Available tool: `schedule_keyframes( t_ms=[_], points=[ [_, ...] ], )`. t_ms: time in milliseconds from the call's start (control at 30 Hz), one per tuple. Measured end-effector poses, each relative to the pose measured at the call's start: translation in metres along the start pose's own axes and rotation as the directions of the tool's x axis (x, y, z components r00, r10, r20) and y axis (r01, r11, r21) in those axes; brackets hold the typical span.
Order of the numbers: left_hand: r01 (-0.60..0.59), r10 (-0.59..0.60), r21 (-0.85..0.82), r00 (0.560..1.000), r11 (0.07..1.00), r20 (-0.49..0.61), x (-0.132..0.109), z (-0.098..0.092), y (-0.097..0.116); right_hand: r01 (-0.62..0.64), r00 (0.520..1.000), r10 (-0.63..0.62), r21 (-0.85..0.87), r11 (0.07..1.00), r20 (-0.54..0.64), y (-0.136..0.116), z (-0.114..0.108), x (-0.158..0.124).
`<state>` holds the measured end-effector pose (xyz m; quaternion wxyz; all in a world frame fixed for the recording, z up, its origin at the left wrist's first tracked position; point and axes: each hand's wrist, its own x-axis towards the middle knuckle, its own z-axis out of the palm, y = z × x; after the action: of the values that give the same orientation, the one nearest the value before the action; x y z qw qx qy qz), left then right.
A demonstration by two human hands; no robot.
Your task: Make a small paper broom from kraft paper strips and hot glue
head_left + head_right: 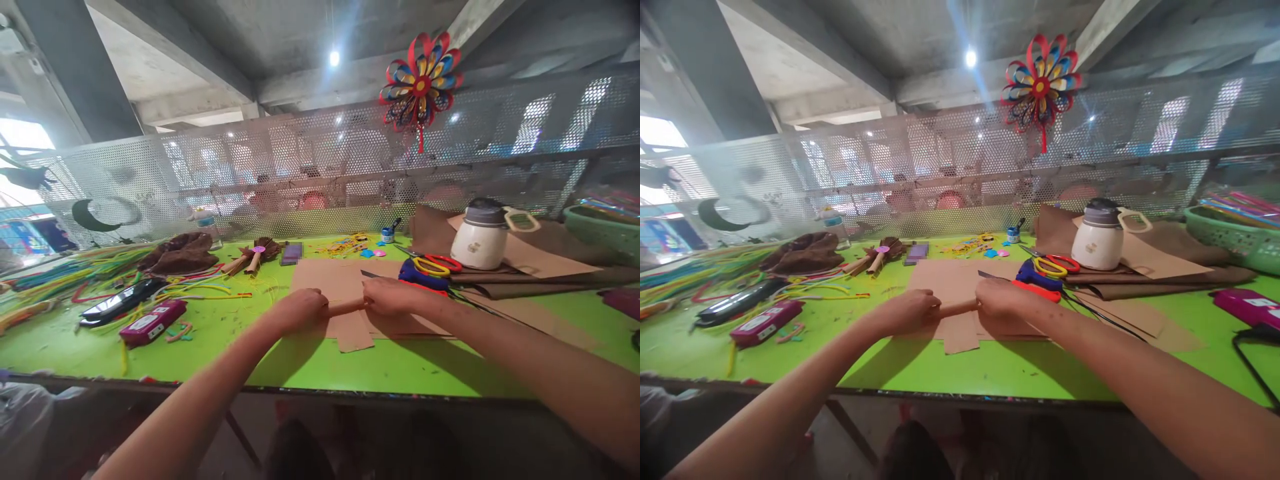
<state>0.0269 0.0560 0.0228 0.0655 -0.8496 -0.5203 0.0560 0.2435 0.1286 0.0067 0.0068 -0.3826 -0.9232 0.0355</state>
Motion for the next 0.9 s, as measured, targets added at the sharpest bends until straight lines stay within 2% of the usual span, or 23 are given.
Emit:
schedule_keyframes(
  t_ms=[133, 300, 467, 667, 900],
  points=[
    [-0.013, 0.013, -0.015, 0.999, 1.000, -0.045, -0.002, 0.003, -0.003, 0.007, 1.000, -0.007, 0.032, 0.999, 0.012, 0.007, -0.004, -0.003],
    [-0.023, 0.014, -0.068, 0.991, 0.997, -0.131, -0.007, 0.000, 0.001, -0.021, 1.000, 0.021, 0.182, 0.983, 0.002, 0.020, -0.016, -0.012],
    [-0.024, 0.005, -0.123, 0.987, 0.992, -0.159, -0.009, -0.001, 0.004, -0.052, 0.997, 0.025, 0.388, 0.920, 0.074, 0.022, -0.024, -0.023],
    [-0.038, -0.009, -0.187, 0.970, 0.982, -0.245, -0.013, 0.012, 0.006, -0.010, 0.995, -0.046, 0.525, 0.851, 0.094, 0.036, -0.023, -0.037],
    [-0.093, -0.007, -0.313, 0.953, 0.945, -0.304, -0.013, 0.027, 0.010, 0.015, 0.998, -0.041, 0.445, 0.896, 0.049, 0.049, -0.005, -0.047]
  ],
)
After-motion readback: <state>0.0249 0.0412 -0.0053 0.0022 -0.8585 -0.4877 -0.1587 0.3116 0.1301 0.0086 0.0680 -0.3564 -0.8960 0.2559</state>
